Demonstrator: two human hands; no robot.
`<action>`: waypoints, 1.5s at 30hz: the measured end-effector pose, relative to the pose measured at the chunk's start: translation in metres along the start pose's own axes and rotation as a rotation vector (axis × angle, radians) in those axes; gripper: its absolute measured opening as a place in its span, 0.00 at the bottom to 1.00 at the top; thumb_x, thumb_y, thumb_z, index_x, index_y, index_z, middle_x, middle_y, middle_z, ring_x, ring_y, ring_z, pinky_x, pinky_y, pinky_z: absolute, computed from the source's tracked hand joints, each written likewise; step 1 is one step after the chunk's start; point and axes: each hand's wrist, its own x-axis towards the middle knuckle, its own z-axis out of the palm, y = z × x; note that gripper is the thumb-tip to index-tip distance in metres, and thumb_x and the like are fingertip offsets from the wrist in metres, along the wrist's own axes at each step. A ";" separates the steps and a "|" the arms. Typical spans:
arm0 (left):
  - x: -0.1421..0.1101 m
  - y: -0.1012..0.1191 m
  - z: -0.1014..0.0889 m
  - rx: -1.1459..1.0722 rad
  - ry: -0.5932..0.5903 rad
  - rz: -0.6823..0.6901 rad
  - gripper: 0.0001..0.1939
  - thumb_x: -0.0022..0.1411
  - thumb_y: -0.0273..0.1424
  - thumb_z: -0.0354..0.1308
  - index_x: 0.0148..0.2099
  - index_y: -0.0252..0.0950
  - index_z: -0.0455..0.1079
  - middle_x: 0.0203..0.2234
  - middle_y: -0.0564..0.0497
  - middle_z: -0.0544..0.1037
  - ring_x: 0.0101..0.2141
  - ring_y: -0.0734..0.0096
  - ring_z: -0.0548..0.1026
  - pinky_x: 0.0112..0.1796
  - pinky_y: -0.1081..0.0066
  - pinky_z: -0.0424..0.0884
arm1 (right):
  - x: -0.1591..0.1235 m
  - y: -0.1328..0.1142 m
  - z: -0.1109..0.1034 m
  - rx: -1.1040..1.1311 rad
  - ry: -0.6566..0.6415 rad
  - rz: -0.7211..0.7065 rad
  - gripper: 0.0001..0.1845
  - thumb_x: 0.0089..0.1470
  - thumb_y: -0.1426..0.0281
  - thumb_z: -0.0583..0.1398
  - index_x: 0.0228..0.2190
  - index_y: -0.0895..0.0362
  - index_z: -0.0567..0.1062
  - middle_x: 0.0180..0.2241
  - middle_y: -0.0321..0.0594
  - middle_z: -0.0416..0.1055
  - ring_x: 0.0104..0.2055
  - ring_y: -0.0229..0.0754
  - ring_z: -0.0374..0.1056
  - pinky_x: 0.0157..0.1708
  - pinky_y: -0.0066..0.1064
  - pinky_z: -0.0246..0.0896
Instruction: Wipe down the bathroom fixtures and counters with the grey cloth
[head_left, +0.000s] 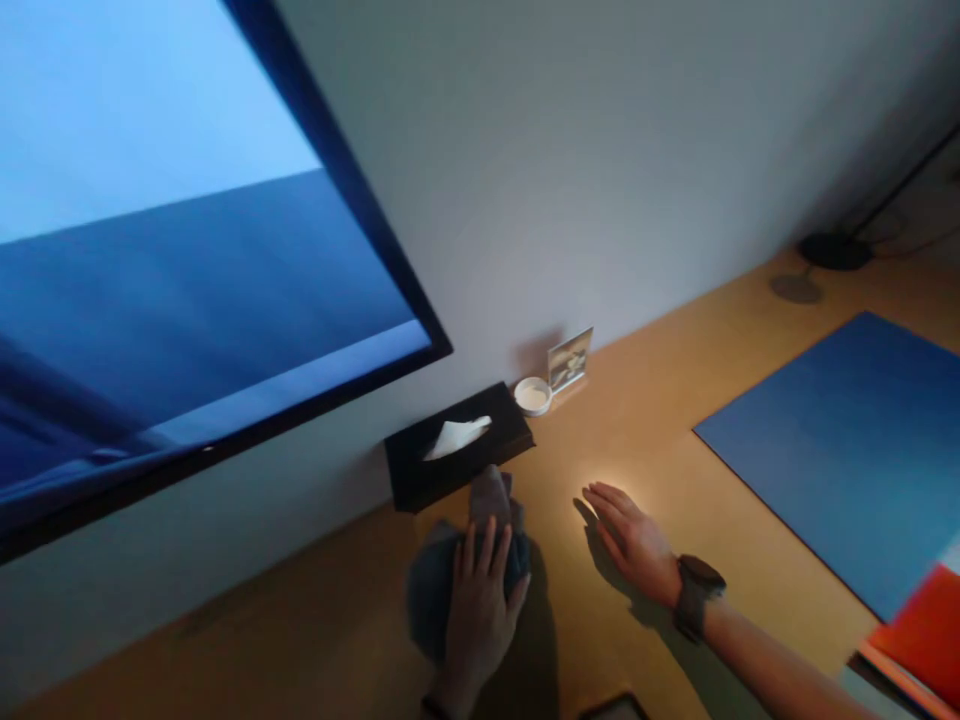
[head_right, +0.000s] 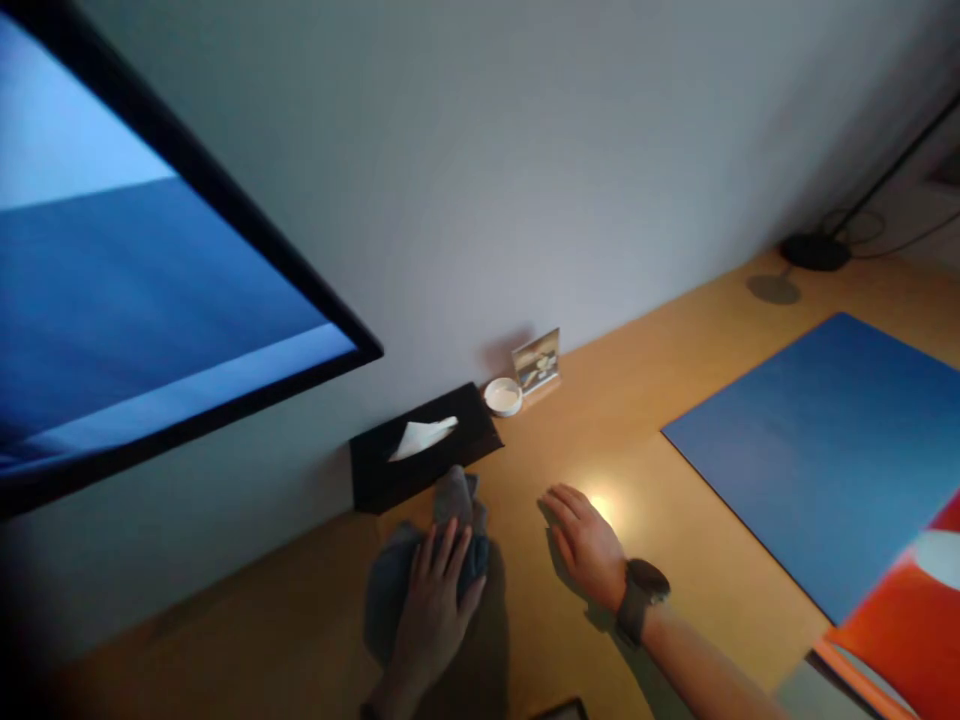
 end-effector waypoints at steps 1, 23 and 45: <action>0.018 0.009 0.006 0.026 -0.015 0.050 0.30 0.66 0.39 0.52 0.68 0.38 0.54 0.67 0.45 0.55 0.65 0.45 0.52 0.60 0.44 0.57 | -0.033 0.007 -0.008 -0.009 0.031 0.043 0.20 0.63 0.71 0.48 0.53 0.61 0.69 0.53 0.50 0.70 0.57 0.45 0.65 0.55 0.41 0.68; -0.047 0.373 0.115 -0.424 -0.681 -0.010 0.35 0.44 0.20 0.55 0.57 0.42 0.71 0.53 0.50 0.75 0.53 0.63 0.73 0.56 0.69 0.67 | -0.486 0.216 -0.262 -0.076 0.485 1.090 0.33 0.50 0.49 0.53 0.48 0.57 0.76 0.34 0.47 0.79 0.18 0.46 0.68 0.25 0.41 0.69; 0.383 0.516 0.117 0.101 -0.082 -0.225 0.38 0.68 0.48 0.44 0.65 0.19 0.53 0.62 0.24 0.56 0.60 0.36 0.57 0.55 0.45 0.57 | -0.498 0.434 -0.268 -0.098 0.201 1.105 0.42 0.57 0.56 0.46 0.62 0.75 0.47 0.52 0.70 0.65 0.48 0.62 0.71 0.44 0.49 0.69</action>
